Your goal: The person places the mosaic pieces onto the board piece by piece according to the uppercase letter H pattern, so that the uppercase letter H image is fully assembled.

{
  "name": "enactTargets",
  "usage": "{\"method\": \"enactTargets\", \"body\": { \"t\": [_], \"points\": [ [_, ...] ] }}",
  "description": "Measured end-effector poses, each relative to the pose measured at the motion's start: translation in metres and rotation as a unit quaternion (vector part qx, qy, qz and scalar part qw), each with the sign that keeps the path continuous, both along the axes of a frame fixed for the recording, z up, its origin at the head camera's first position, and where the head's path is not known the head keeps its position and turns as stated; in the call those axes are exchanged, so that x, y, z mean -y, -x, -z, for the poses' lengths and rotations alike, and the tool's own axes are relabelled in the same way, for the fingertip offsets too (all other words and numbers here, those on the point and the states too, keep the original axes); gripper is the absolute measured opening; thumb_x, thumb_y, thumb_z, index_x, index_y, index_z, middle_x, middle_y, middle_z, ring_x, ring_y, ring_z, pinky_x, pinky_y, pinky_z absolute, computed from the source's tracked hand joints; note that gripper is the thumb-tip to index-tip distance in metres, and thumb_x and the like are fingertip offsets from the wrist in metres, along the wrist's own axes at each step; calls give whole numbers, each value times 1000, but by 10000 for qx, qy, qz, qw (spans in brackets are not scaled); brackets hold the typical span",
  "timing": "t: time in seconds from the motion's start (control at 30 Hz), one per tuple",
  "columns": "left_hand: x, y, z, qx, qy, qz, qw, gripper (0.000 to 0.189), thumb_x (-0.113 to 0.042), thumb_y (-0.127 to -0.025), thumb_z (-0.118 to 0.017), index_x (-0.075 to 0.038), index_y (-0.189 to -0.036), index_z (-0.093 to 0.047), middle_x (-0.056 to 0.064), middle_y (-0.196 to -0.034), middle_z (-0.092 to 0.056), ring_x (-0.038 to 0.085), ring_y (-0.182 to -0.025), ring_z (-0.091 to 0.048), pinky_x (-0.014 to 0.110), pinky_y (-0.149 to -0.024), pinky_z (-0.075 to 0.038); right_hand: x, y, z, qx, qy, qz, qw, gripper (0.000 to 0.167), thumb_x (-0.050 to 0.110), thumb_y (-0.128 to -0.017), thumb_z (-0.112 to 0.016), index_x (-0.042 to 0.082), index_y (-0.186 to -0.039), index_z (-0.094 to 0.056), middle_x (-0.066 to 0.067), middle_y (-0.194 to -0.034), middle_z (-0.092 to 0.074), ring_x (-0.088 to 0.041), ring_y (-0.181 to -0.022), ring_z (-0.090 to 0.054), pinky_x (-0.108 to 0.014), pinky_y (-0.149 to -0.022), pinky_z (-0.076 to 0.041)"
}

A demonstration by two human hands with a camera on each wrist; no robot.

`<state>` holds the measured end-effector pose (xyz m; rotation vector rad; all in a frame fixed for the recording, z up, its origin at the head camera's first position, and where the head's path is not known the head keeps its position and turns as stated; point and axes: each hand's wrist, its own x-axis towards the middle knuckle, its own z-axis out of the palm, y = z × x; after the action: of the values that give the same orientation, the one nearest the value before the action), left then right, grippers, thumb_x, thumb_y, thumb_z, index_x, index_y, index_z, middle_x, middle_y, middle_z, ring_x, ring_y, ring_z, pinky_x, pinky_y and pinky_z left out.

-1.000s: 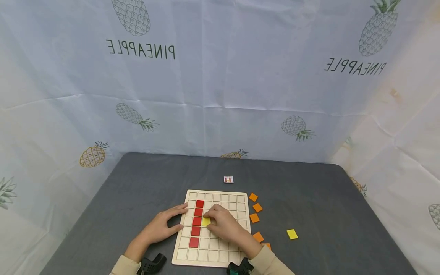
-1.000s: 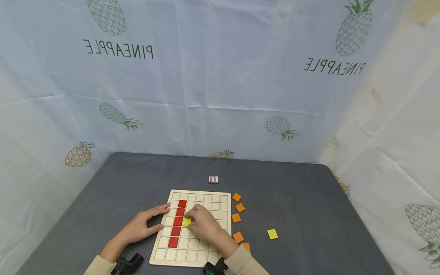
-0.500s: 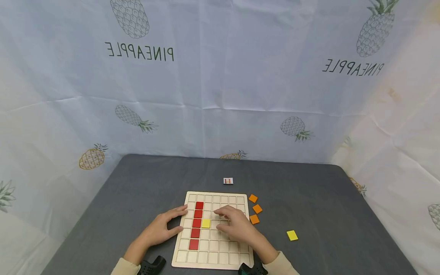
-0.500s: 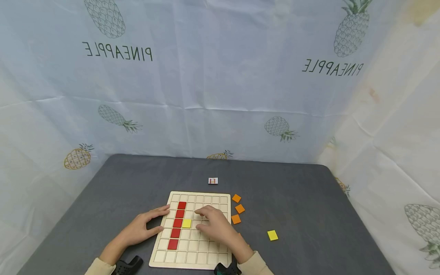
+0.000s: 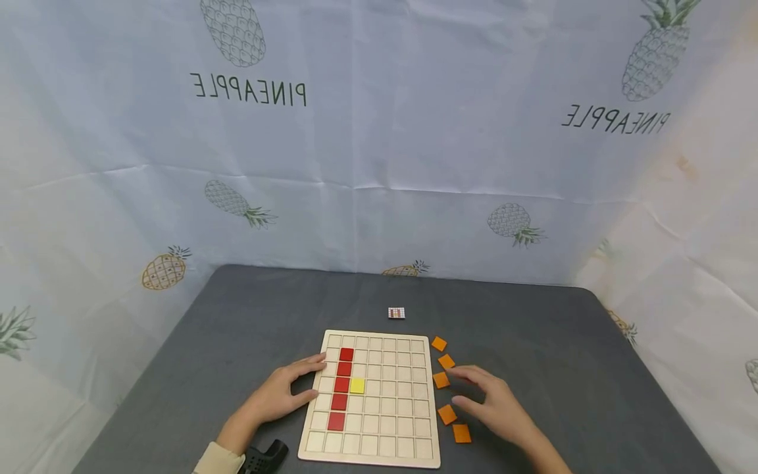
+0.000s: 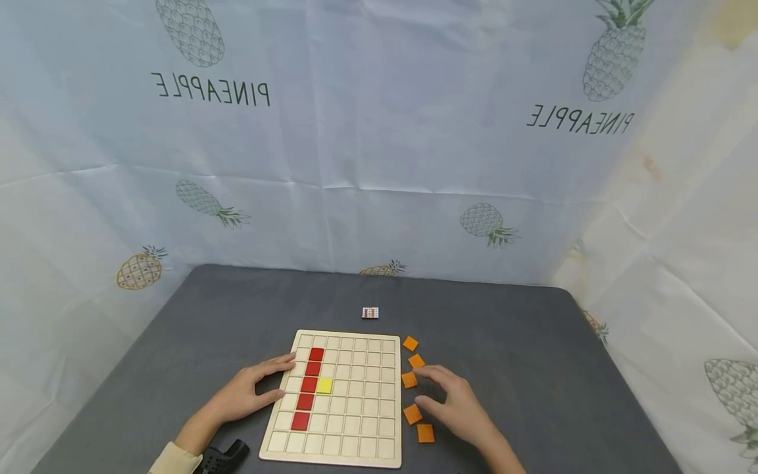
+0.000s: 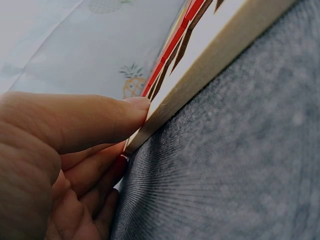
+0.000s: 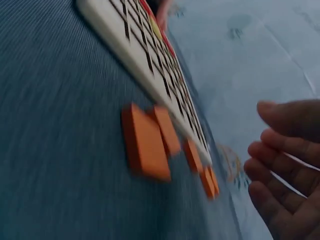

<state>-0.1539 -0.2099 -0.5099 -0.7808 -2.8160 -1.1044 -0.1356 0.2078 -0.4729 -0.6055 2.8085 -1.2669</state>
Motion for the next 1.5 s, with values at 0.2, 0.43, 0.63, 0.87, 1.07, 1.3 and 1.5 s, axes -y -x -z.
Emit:
{"method": "enactTargets", "body": {
  "t": [0.2,0.43,0.63,0.87,1.07,1.3,1.5],
  "points": [
    [0,0,-1,200,-11,39,9998,49,-36,-88,-66,-15,-132,-58,4,-143,-50,33,-130,-46,48,-98,-44,-46,-17,7,164,128,674,9975,42,26,-85,-70,13,-125,-62,-1,-121,-63,-5,-107,-60,-26,-85,-54],
    [0,1,-2,164,-5,72,9998,49,-36,-89,-66,-15,-132,-58,4,-143,-50,33,-130,-46,48,-98,-45,-84,-25,11,1000,-182,505,9935,48,28,-89,-66,8,-131,-55,-14,-128,-58,1,-107,-57,-21,-83,-52],
    [-1,0,-2,103,-18,114,9999,48,-35,-89,-65,-14,-133,-57,6,-142,-50,35,-128,-47,48,-96,-45,-94,-24,15,1342,-374,226,9900,52,33,-89,-64,4,-131,-54,-19,-128,-57,10,-104,-53,-19,-82,-51],
    [-1,0,-3,134,25,84,9999,49,-36,-89,-65,-14,-133,-57,6,-142,-50,35,-129,-47,50,-96,-45,-91,-23,23,1008,-398,443,9931,41,24,-86,-68,9,-124,-61,-13,-119,-60,9,-94,-54,-20,-75,-52],
    [0,1,-2,49,3,100,9999,48,-35,-89,-65,-14,-132,-57,7,-141,-51,35,-128,-48,49,-96,-45,-81,-24,26,819,-465,1033,9902,35,10,-81,-72,10,-115,-67,-4,-106,-60,3,-82,-55,-21,-70,-51],
    [0,1,-2,59,26,41,10000,48,-36,-89,-65,-15,-132,-58,6,-142,-50,34,-129,-47,49,-96,-45,-74,-25,24,869,-554,1323,9858,33,7,-80,-73,14,-112,-68,0,-104,-59,2,-82,-55,-20,-71,-50],
    [-1,1,-3,173,35,56,9998,49,-36,-89,-65,-15,-132,-57,5,-143,-50,35,-129,-47,50,-96,-45,-69,-23,25,727,-479,1249,9883,33,8,-80,-72,16,-112,-68,2,-104,-59,2,-85,-56,-20,-72,-51]
  ]
}}
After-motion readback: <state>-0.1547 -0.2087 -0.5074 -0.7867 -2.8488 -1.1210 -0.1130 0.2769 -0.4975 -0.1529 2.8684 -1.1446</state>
